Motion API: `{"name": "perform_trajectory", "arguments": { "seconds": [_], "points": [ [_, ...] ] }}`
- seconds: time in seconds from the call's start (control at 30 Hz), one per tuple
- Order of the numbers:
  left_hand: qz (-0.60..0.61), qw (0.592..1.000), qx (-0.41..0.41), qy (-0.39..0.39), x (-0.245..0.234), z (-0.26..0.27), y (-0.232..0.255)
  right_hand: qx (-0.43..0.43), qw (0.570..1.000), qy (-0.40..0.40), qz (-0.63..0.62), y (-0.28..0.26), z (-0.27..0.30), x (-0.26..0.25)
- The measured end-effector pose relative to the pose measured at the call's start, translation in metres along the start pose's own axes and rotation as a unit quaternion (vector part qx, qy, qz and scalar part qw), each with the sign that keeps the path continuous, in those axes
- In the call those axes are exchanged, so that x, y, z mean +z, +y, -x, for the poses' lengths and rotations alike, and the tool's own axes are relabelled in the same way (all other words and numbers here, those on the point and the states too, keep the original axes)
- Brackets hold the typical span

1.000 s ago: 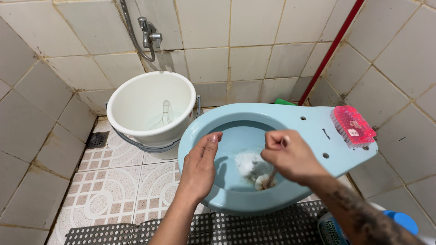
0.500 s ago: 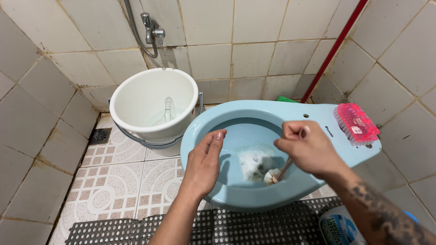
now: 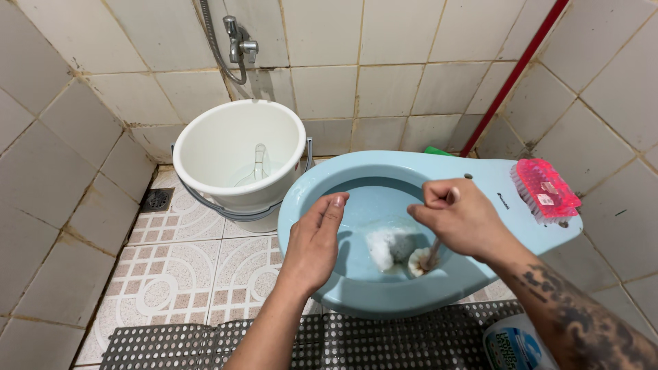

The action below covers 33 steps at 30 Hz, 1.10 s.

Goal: The person scrubs the inside of a light blue toilet bowl with a toilet brush. They repeatedly dip the brush into the water and scrub the bowl's interior surfaces, generating suds. A white bucket and a pink scrubbing pad are visible nearby.

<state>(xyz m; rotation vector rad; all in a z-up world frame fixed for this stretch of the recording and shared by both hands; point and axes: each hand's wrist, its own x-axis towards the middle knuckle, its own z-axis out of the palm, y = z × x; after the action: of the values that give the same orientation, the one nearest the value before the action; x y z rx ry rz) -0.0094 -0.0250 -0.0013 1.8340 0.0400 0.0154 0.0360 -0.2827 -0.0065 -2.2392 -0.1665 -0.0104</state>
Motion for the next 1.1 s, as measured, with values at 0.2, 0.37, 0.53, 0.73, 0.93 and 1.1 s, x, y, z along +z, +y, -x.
{"name": "perform_trajectory", "arguments": {
  "seconds": [0.2, 0.37, 0.53, 0.73, 0.93, 1.1],
  "points": [
    [0.009, 1.0, 0.017, 0.0, 0.001, 0.002, 0.006, 0.004, 0.996, -0.038, -0.083, 0.03, 0.002, 0.032],
    [0.017, 1.0, 0.014, -0.006, 0.0, 0.003, 0.007, -0.033, 0.979, -0.169, -0.109, 0.043, -0.012, 0.01],
    [0.008, 1.0, 0.008, -0.004, -0.004, 0.003, 0.005, -0.039, 0.974, -0.191, -0.119, 0.043, -0.001, -0.01],
    [0.005, 1.0, 0.021, -0.009, -0.002, 0.003, 0.005, -0.05, 0.991, -0.053, -0.114, 0.045, 0.002, 0.022],
    [0.011, 1.0, 0.027, -0.003, -0.003, 0.002, 0.0, -0.004, 0.994, -0.103, -0.017, 0.003, -0.014, -0.005],
    [0.002, 1.0, 0.015, -0.007, 0.001, 0.001, 0.002, -0.063, 0.997, -0.024, 0.039, 0.011, -0.005, -0.002]
  ]
}}
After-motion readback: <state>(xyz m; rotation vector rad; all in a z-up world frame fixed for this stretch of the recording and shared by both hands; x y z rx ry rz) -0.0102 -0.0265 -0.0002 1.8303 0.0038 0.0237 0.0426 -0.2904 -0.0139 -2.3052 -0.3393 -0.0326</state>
